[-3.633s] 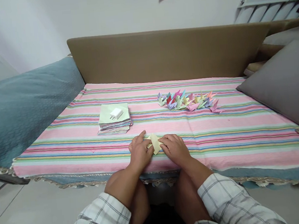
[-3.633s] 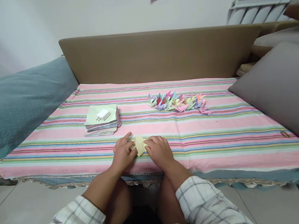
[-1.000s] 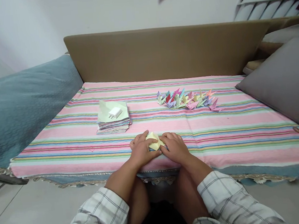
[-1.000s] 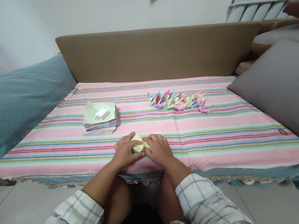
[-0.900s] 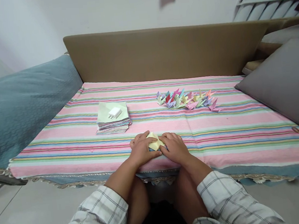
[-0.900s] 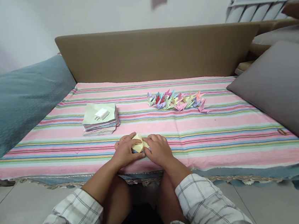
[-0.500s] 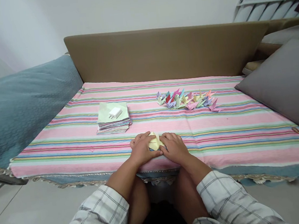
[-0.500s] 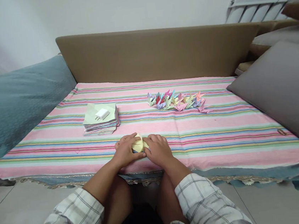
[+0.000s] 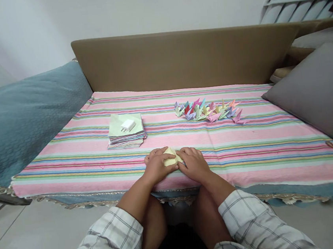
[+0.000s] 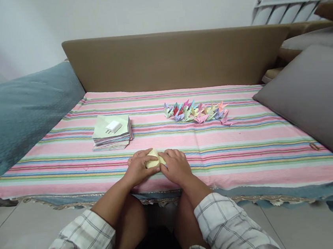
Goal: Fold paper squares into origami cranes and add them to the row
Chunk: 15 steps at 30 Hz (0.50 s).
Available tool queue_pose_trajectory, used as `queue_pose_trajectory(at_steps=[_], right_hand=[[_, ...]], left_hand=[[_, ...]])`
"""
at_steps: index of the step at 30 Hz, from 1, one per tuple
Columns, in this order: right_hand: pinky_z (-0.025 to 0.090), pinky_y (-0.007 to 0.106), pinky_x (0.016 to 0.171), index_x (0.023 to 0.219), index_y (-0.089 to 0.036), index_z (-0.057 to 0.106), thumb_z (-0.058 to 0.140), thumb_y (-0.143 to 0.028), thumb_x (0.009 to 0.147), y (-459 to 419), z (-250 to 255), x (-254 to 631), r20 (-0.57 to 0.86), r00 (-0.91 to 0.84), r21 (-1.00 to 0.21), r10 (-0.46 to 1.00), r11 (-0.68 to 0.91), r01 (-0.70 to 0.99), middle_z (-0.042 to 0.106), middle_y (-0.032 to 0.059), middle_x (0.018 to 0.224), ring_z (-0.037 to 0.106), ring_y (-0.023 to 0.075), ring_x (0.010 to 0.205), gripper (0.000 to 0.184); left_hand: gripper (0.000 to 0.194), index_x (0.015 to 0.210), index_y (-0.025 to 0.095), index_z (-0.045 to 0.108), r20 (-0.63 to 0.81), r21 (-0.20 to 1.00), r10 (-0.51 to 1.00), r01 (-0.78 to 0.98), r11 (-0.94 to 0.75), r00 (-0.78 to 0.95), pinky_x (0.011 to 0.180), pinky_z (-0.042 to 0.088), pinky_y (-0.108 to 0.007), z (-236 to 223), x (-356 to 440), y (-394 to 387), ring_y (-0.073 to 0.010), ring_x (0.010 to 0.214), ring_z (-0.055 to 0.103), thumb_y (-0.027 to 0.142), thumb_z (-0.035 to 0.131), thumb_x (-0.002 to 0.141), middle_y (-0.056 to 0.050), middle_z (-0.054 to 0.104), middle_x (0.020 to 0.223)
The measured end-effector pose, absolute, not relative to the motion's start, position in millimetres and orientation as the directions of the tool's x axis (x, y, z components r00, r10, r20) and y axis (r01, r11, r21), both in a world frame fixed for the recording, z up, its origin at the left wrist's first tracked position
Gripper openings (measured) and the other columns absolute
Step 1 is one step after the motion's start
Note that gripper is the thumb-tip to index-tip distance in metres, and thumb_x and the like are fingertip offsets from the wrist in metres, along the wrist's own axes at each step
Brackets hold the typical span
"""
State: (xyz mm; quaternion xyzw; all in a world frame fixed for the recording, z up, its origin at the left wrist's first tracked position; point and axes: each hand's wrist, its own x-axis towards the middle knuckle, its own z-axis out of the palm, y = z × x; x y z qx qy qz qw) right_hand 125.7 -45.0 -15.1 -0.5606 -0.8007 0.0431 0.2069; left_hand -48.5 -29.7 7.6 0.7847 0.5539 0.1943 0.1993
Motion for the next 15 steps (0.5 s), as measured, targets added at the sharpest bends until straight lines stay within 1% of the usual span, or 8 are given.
queue_pose_trajectory(at_steps=[3, 7, 11, 15], right_hand=[[0.033, 0.035, 0.083, 0.113, -0.022, 0.057, 0.052, -0.032, 0.083, -45.0, -15.4, 127.3, 0.300, -0.277, -0.326, 0.913, 0.371, 0.869, 0.059, 0.0055, 0.108, 0.048, 0.0230, 0.098, 0.032], [0.033, 0.034, 0.082, 0.099, -0.020, 0.060, 0.048, -0.030, 0.085, -44.9, -14.5, 126.3, 0.294, -0.269, -0.296, 0.917, 0.355, 0.887, 0.060, 0.0063, 0.106, 0.048, 0.0222, 0.096, 0.021], [0.032, 0.034, 0.081, 0.098, -0.020, 0.061, 0.047, -0.028, 0.086, -44.5, -14.0, 124.7, 0.287, -0.272, -0.264, 0.919, 0.349, 0.899, 0.059, 0.0061, 0.106, 0.048, 0.0218, 0.095, 0.021], [0.032, 0.032, 0.078, 0.094, -0.020, 0.062, 0.046, -0.027, 0.087, -43.7, -14.1, 126.0, 0.301, -0.274, -0.279, 0.914, 0.359, 0.891, 0.060, 0.0048, 0.099, 0.048, 0.0205, 0.092, 0.019]], left_hand=[[0.031, 0.095, 0.035, 0.071, 0.125, 0.523, 0.947, 0.791, -0.317, 0.297, 0.097, 0.029, -0.047, 5.8, -48.3, -29.1, -0.0286, 0.121, 0.041, 0.047, 0.073, 0.066, 0.001, 0.052, 0.134], [0.028, 0.092, 0.033, 0.072, 0.163, 0.522, 0.941, 0.784, -0.337, 0.296, 0.097, 0.031, -0.045, 3.1, -47.8, -27.7, -0.0273, 0.120, 0.042, 0.044, 0.074, 0.066, 0.001, 0.054, 0.132], [0.027, 0.093, 0.032, 0.072, 0.184, 0.522, 0.932, 0.772, -0.363, 0.313, 0.097, 0.033, -0.044, 0.3, -47.8, -26.1, -0.0260, 0.118, 0.044, 0.042, 0.074, 0.068, 0.001, 0.055, 0.131], [0.028, 0.092, 0.031, 0.071, 0.238, 0.532, 0.923, 0.755, -0.384, 0.302, 0.097, 0.034, -0.042, -1.4, -47.9, -24.8, -0.0242, 0.114, 0.047, 0.041, 0.075, 0.066, 0.000, 0.060, 0.124]])
